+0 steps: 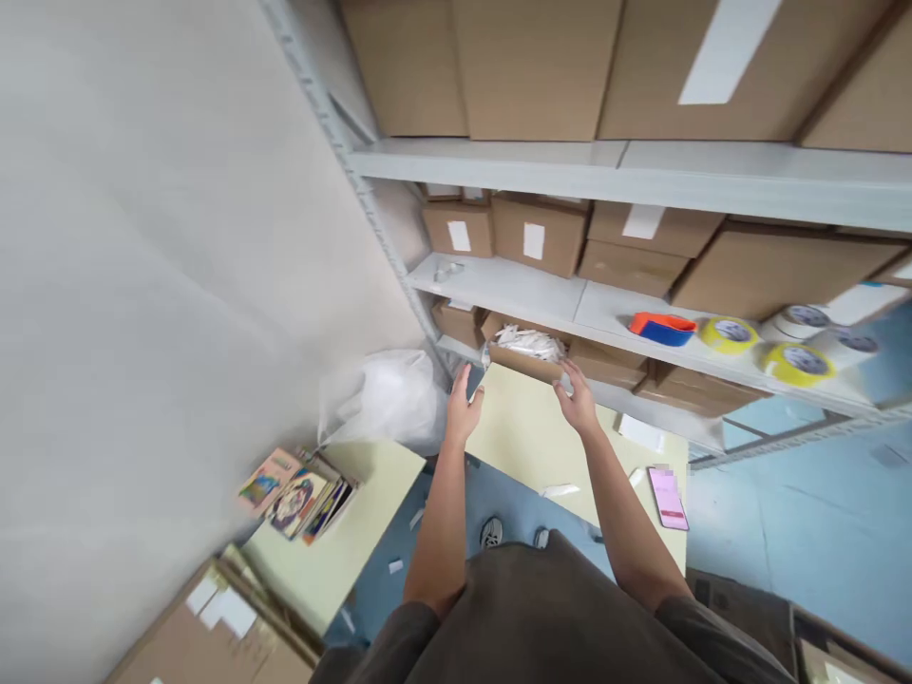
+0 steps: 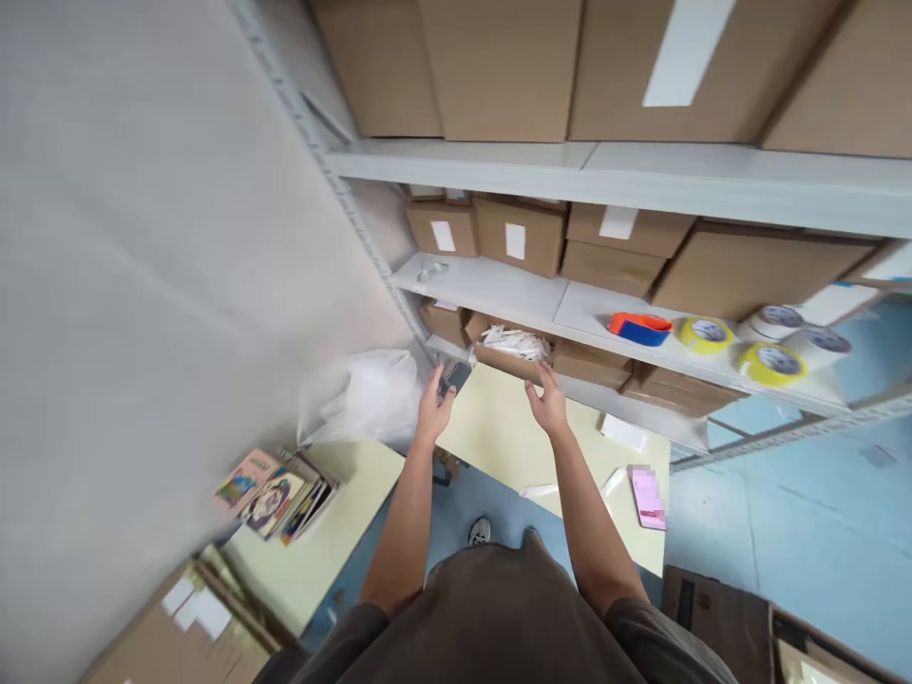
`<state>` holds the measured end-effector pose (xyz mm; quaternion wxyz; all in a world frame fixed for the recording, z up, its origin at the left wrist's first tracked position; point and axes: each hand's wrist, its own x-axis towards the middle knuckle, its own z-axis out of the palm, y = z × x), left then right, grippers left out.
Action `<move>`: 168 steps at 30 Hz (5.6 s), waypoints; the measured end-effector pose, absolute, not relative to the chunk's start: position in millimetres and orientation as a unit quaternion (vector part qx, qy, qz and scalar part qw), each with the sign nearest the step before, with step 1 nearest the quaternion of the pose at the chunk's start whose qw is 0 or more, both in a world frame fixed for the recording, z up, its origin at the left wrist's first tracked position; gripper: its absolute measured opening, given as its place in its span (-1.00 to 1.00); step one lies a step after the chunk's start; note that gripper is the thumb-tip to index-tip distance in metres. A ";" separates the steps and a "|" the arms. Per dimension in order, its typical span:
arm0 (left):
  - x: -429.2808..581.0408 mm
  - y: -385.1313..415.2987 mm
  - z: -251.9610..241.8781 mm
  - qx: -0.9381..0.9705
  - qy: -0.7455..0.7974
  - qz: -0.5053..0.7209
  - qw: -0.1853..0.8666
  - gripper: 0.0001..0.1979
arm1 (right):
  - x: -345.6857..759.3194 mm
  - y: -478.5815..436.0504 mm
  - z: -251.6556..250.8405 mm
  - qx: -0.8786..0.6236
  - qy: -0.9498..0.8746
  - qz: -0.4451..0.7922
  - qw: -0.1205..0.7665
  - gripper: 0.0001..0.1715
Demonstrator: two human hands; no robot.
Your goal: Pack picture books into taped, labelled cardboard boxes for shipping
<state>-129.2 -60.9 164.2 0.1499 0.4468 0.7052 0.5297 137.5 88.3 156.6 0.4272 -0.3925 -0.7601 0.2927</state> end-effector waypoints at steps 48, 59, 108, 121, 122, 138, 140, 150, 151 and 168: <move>-417.2 -507.2 56.5 -0.116 0.822 0.557 0.033 -0.53 | -414.2 -306.6 60.6 -0.026 -0.944 0.327 -0.033 -0.31; -450.6 -539.4 49.8 -0.241 0.758 0.599 0.088 -0.70 | -412.4 -337.0 54.9 0.009 -0.930 0.364 -0.038 -0.24; -41.3 43.3 191.1 0.574 0.490 0.485 0.442 -0.54 | 117.3 34.7 174.5 -0.419 -0.499 0.519 0.554 -0.38; -123.7 66.5 183.5 0.429 0.409 0.494 0.637 -0.06 | 96.7 34.8 190.0 -0.462 -0.394 0.581 0.542 -0.30; -124.5 68.1 181.5 0.426 0.418 0.493 0.633 -0.07 | 96.0 33.0 193.8 -0.458 -0.391 0.587 0.541 -0.32; -85.8 67.3 187.9 0.554 0.409 0.479 0.544 -0.43 | 65.6 19.4 199.1 -0.418 -0.479 0.514 0.576 -0.44; -84.3 73.2 181.6 0.547 0.424 0.476 0.542 -0.45 | 70.2 20.3 200.8 -0.406 -0.460 0.536 0.580 -0.48; -45.6 77.2 150.0 0.479 0.484 0.492 0.542 -0.46 | 109.1 32.5 182.5 -0.538 -0.404 0.385 0.632 -0.66; -48.0 78.8 149.1 0.478 0.477 0.495 0.546 -0.46 | 118.5 34.5 180.1 -0.555 -0.400 0.364 0.632 -0.62; -52.0 96.8 156.0 0.443 0.477 0.489 0.581 -0.37 | 169.9 64.7 179.9 -0.446 -0.357 0.625 0.532 -0.38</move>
